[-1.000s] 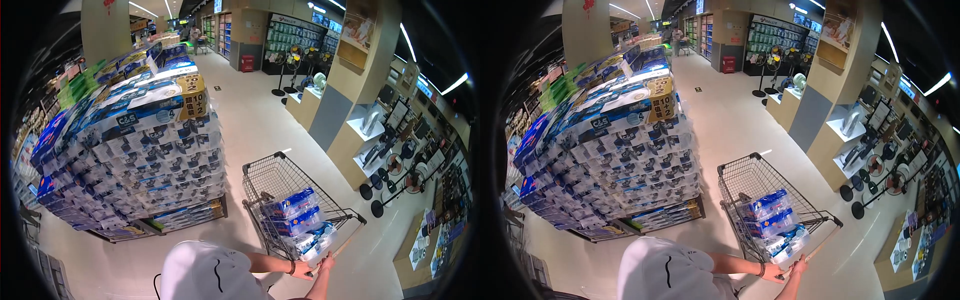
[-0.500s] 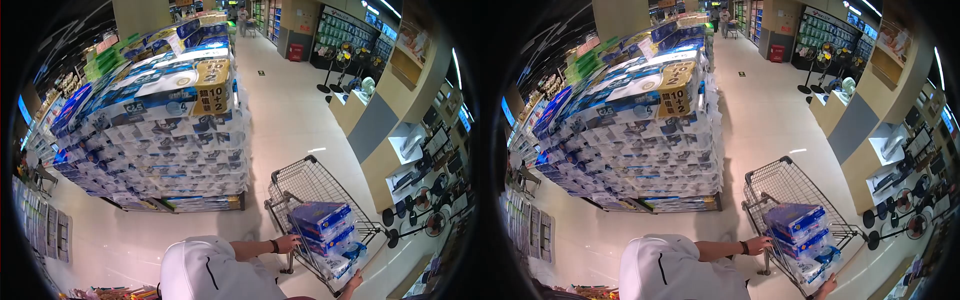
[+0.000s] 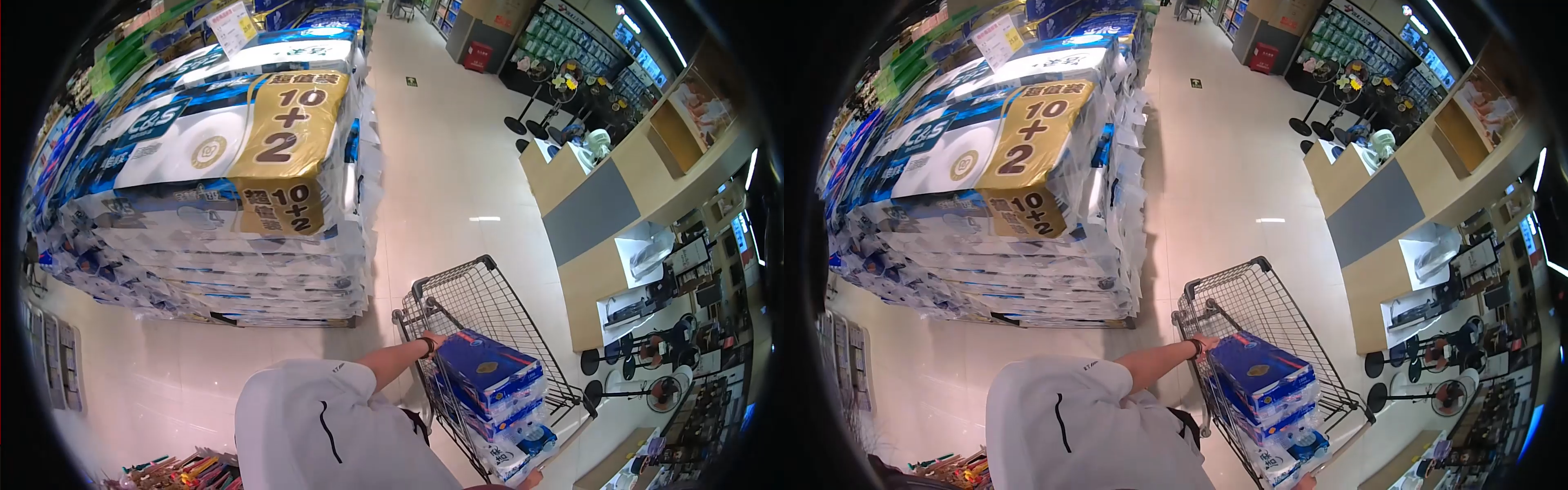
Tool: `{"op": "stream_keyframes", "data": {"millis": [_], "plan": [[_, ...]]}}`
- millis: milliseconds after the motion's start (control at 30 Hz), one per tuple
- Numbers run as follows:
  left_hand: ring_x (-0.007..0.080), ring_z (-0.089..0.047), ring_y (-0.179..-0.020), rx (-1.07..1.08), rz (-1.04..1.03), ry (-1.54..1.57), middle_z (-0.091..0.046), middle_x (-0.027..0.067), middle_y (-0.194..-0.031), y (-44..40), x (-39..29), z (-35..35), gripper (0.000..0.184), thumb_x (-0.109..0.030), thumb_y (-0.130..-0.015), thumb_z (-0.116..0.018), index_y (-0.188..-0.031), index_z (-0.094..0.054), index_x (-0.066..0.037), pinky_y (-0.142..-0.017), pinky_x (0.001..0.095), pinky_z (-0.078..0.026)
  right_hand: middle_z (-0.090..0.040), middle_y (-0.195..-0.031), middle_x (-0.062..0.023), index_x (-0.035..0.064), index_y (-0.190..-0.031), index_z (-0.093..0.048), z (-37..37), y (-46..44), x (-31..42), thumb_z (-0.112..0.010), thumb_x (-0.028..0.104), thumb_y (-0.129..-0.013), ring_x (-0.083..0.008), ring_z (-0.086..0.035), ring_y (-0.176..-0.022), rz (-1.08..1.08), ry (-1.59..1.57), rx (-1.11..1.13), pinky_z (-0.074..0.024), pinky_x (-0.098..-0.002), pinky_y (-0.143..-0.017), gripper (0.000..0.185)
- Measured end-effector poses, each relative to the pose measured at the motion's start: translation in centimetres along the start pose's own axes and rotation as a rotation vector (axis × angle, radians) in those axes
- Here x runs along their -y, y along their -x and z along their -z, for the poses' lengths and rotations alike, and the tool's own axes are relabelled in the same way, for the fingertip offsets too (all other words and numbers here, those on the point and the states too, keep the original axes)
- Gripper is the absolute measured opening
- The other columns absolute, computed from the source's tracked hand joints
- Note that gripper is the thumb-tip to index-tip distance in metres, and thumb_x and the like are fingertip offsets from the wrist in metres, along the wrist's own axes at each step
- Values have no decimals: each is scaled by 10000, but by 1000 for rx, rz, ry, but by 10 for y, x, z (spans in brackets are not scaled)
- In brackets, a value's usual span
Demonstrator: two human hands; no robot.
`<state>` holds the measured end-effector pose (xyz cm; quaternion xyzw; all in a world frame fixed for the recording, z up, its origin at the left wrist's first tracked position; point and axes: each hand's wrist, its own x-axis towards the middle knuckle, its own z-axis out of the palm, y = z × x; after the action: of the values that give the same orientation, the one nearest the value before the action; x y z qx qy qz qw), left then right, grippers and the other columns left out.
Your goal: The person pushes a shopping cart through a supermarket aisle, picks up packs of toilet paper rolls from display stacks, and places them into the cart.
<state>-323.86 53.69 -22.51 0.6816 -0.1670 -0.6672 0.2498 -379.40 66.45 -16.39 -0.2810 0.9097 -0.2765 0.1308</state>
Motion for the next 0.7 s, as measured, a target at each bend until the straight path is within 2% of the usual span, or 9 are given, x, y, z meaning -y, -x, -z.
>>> {"op": "stream_keyframes", "data": {"millis": [100, 167, 267, 300, 433, 467, 567, 600, 700], "plan": [[370, -702, -976, -187, -154, -403, -701, 276, -1009, -115, 29, -6, 578, -483, -822, -704, -971, -687, 75, -752, 433, -600, -700, -952, -241, -162, -1013, -644, -3, 4, 12, -674, 320, -914, -331, -696, -806, -40, 16, 9, -573, -431, -698, 494], [355, -710, -954, -246, -329, -767, -704, 272, -1003, -114, 32, 4, 583, -476, -848, -682, -977, -674, 93, -757, 427, -599, -701, -955, -240, -161, -1015, -645, -7, 2, 17, -674, 317, -913, -332, -697, -809, -55, 22, 20, -574, -432, -701, 490], [299, -702, -1007, -88, -434, -940, -709, 232, -1027, -117, 20, 16, 684, -577, -886, -589, -1001, -671, 92, -832, 411, -575, -702, -961, -239, -159, -1019, -646, -5, -10, 10, -673, 313, -913, -335, -699, -814, -71, 32, 29, -575, -432, -704, 484], [304, -698, -1018, -80, -428, -948, -705, 232, -1043, -120, 17, 18, 645, -540, -889, -599, -1023, -671, 86, -838, 407, -574, -703, -962, -239, -158, -1020, -646, -5, -15, 6, -673, 312, -913, -335, -700, -816, -77, 30, 39, -576, -433, -706, 482], [324, -682, -1062, -264, -256, -823, -689, 231, -1108, -136, 5, 18, 502, -391, -899, -639, -1111, -669, 64, -861, 391, -568, -704, -969, -238, -155, -1024, -648, -5, -26, 12, -673, 306, -913, -339, -702, -822, -139, 18, 106, -577, -434, -711, 475], [337, -686, -1048, -289, -216, -736, -676, 249, -1120, -137, 0, 18, 506, -359, -894, -644, -1139, -627, 84, -854, 394, -574, -704, -971, -237, -154, -1025, -648, -5, -29, 15, -673, 305, -913, -339, -702, -824, -159, 11, 121, -578, -434, -712, 473], [373, -697, -1006, -303, -98, -141, -640, 304, -1156, -124, -10, 14, 555, -263, -879, -657, -1224, -501, 142, -831, 402, -592, -705, -969, -234, -150, -1032, -649, -9, -41, 15, -669, 304, -913, -341, -703, -826, -174, 12, 147, -579, -432, -714, 470], [376, -699, -991, -302, -44, -100, -638, 314, -1148, -72, -29, 13, 608, -264, -878, -660, -1264, -449, 156, -827, 409, -594, -705, -964, -233, -147, -1036, -649, -11, -47, 7, -666, 306, -914, -342, -703, -825, -153, 18, 151, -578, -429, -714, 470], [389, -701, -973, -319, -86, -43, -637, 313, -1147, -108, -1, -2, 633, -254, -883, -656, -1288, -392, 156, -817, 432, -601, -705, -948, -227, -139, -1050, -648, -33, -63, 0, -656, 313, -917, -343, -702, -821, -93, 20, 170, -577, -422, -712, 471]]}}
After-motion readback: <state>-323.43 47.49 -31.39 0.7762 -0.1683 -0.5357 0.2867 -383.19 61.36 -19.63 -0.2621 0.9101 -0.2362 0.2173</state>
